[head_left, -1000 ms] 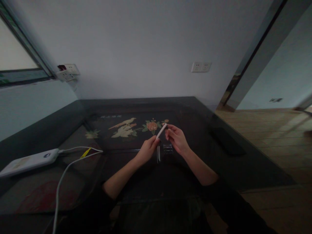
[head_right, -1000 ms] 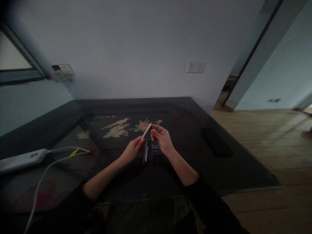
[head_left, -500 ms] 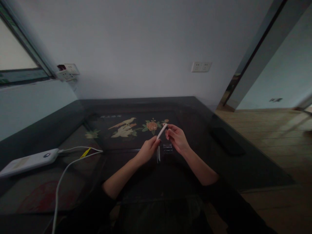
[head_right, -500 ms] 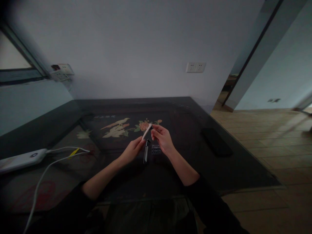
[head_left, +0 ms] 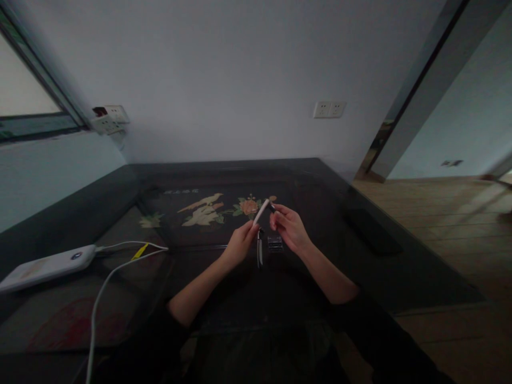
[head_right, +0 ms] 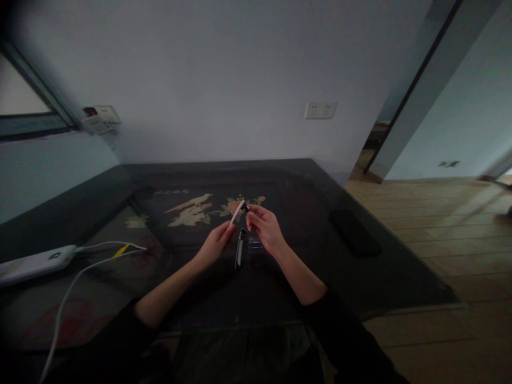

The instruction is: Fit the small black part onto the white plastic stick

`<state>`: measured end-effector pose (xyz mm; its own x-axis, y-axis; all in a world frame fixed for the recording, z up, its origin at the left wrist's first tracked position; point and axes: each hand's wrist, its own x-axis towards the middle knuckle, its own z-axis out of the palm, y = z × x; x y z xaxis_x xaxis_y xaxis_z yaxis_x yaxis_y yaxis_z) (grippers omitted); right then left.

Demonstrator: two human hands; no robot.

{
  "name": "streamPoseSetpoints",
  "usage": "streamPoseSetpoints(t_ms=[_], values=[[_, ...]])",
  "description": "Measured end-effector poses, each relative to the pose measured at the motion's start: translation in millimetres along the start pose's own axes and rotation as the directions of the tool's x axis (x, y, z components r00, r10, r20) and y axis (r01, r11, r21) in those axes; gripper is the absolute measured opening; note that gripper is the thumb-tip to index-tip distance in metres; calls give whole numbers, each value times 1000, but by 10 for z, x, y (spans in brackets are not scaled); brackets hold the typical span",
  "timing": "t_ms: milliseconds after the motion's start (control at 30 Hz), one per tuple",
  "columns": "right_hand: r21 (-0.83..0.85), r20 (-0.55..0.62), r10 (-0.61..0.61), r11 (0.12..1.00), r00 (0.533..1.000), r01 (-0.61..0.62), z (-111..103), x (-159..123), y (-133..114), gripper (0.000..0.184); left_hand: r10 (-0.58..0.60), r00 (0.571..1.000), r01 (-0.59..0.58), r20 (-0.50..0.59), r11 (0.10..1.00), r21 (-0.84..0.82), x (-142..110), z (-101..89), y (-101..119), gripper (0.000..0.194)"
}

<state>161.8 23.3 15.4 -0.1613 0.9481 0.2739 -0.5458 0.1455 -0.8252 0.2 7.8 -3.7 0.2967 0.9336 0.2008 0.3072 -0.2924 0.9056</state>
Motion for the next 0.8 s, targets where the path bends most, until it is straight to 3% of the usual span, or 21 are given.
streamPoseSetpoints(t_ms=[333, 633, 800], values=[[-48, -43, 4, 999, 999, -6, -15, 12, 3, 34, 19, 1000, -19, -5, 992, 124, -50, 32, 67, 31], [-19, -33, 10, 1000, 999, -11, -24, 13, 2, 36, 70, 988, -78, 141, 996, 53, -99, 42, 142, 30], [0, -10, 0, 1000, 1000, 0, -15, 5, -1, 36, 54, 994, -56, 99, 998, 11, -48, 23, 93, 32]])
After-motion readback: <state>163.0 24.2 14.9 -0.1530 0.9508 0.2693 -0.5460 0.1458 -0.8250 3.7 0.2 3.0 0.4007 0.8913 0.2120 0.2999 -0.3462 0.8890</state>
